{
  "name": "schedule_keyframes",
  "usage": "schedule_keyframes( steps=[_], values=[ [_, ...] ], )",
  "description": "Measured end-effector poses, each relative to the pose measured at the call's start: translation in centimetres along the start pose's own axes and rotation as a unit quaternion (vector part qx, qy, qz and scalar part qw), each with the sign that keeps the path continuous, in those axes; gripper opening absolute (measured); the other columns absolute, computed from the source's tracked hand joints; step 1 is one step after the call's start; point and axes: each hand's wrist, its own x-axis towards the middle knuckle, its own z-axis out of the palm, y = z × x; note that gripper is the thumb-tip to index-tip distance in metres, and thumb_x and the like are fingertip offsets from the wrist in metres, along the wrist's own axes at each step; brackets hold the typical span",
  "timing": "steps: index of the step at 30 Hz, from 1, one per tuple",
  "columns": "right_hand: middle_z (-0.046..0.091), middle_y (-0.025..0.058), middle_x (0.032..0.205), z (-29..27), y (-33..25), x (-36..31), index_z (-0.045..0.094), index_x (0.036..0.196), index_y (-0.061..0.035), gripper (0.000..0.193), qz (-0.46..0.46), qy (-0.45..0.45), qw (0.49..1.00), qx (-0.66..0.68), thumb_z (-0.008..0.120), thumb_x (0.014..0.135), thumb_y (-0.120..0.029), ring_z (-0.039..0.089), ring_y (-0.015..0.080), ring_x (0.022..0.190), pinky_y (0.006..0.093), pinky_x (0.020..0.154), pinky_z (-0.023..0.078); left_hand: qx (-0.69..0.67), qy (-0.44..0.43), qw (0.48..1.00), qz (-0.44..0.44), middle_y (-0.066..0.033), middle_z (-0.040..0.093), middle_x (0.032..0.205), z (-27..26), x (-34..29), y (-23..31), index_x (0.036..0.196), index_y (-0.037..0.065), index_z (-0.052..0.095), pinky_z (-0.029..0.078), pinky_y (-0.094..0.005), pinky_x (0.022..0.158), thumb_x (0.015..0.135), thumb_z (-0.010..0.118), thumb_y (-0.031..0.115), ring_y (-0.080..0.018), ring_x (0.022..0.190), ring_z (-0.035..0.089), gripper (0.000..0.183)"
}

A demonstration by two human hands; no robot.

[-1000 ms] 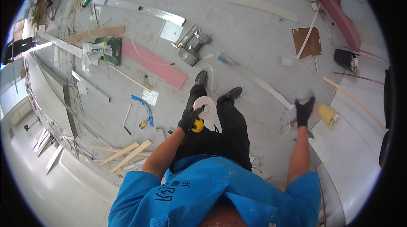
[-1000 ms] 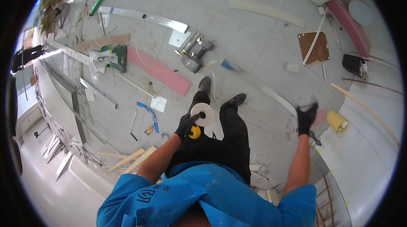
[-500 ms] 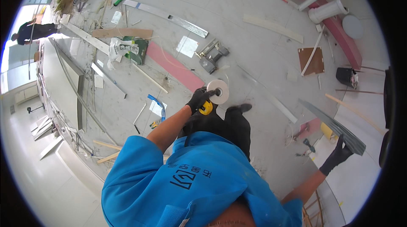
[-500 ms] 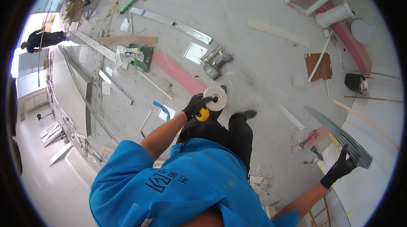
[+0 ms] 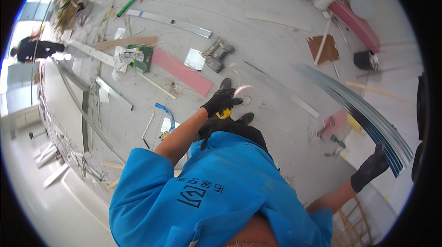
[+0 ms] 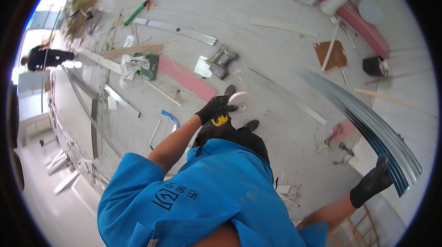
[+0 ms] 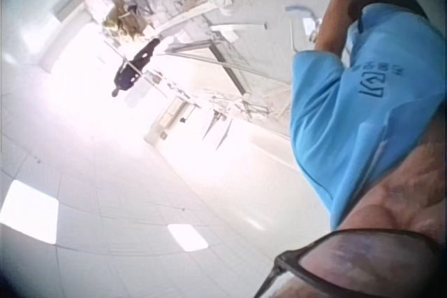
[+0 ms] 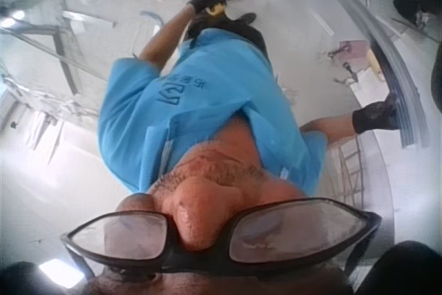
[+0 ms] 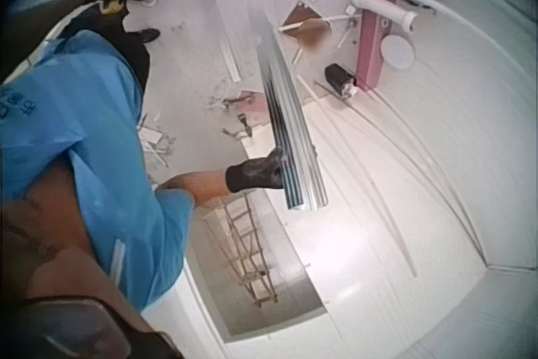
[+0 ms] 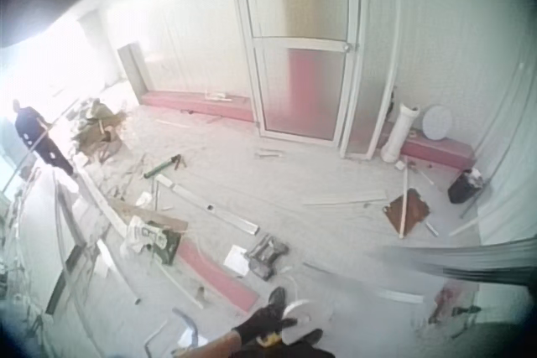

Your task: The person walks through a cluttered construction room, picks up a long metal profile, and uses a laser level to align it against a wall. They then apply adhesive to the profile using a caulking gun and prepare to install it.

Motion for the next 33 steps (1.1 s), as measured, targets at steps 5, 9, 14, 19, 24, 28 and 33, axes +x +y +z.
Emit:
schedule_keyframes(
  steps=[5,9,14,19,24,28,33],
  values=[
    [0.055,0.0240,0.124,1.4,-10.5,-4.5,0.048,0.126,0.0089,0.040,-0.155,0.008,0.986,-0.066,0.053,0.095,-0.016,0.056,0.0277,0.113,0.0379,0.095,0.046,0.267,-0.037,0.930,0.251,-0.0096,0.066,0.104,7.7,-0.6,2.5,0.107,0.010,0.067,0.051,-0.0375,0.077,0.080,0.071,0.040,-0.0266,0.088,0.065,0.041],
    [0.036,0.0327,0.140,0.5,-14.6,-7.3,0.028,0.140,0.0087,0.074,-0.029,0.063,0.992,0.104,0.053,0.084,-0.032,0.036,0.0490,0.130,0.0572,0.107,0.032,0.279,-0.118,0.878,0.371,-0.0063,0.062,0.118,11.0,-2.1,5.0,0.112,0.013,0.064,0.052,-0.0379,0.075,0.082,0.067,0.039,-0.0273,0.091,0.065,0.040],
    [0.031,0.0324,0.143,-1.2,-16.8,-10.7,0.024,0.142,0.0073,0.089,-0.006,0.150,0.976,0.159,0.054,0.075,-0.043,0.030,0.0532,0.132,0.0608,0.110,0.025,0.363,-0.216,0.815,0.397,-0.0037,0.054,0.130,13.4,-3.8,5.1,0.113,0.016,0.063,0.051,-0.0401,0.078,0.085,0.062,0.040,-0.0243,0.102,0.061,0.036],
    [0.025,0.0298,0.147,-4.9,-16.8,-15.0,0.022,0.144,0.0042,0.095,-0.009,0.204,0.951,0.233,0.057,0.076,-0.053,0.022,0.0492,0.137,0.0591,0.115,0.013,0.395,-0.267,0.732,0.487,-0.0054,0.049,0.136,15.3,-5.3,4.1,0.115,0.018,0.062,0.050,-0.0415,0.079,0.088,0.058,0.035,-0.0243,0.107,0.059,0.033],
    [0.033,0.0240,0.143,-11.6,-16.0,-20.2,0.028,0.143,-0.0004,0.112,-0.097,0.129,0.939,0.305,0.070,0.065,-0.069,0.029,0.0412,0.135,0.0565,0.115,0.015,0.349,-0.376,0.718,0.471,-0.0109,0.062,0.117,18.2,-6.0,2.7,0.115,0.014,0.061,0.050,-0.0433,0.077,0.083,0.063,0.040,-0.0292,0.092,0.065,0.041],
    [0.040,0.0216,0.137,-15.9,-14.0,-24.9,0.032,0.141,0.0001,0.111,-0.087,0.186,0.932,0.300,0.068,0.065,-0.072,0.039,0.0367,0.128,0.0510,0.113,0.025,0.394,-0.441,0.705,0.391,-0.0136,0.064,0.106,21.1,-6.9,4.8,0.119,0.010,0.059,0.051,-0.0433,0.075,0.082,0.063,0.043,-0.0312,0.091,0.065,0.050],
    [0.042,0.0216,0.133,-21.9,-9.9,-27.5,0.034,0.137,0.0003,0.105,-0.096,0.216,0.935,0.264,0.066,0.067,-0.070,0.040,0.0365,0.125,0.0508,0.110,0.027,0.342,-0.397,0.724,0.449,-0.0118,0.062,0.106,24.0,-6.4,1.5,0.118,0.012,0.059,0.049,-0.0429,0.074,0.081,0.062,0.045,-0.0299,0.093,0.061,0.049]
  ],
)
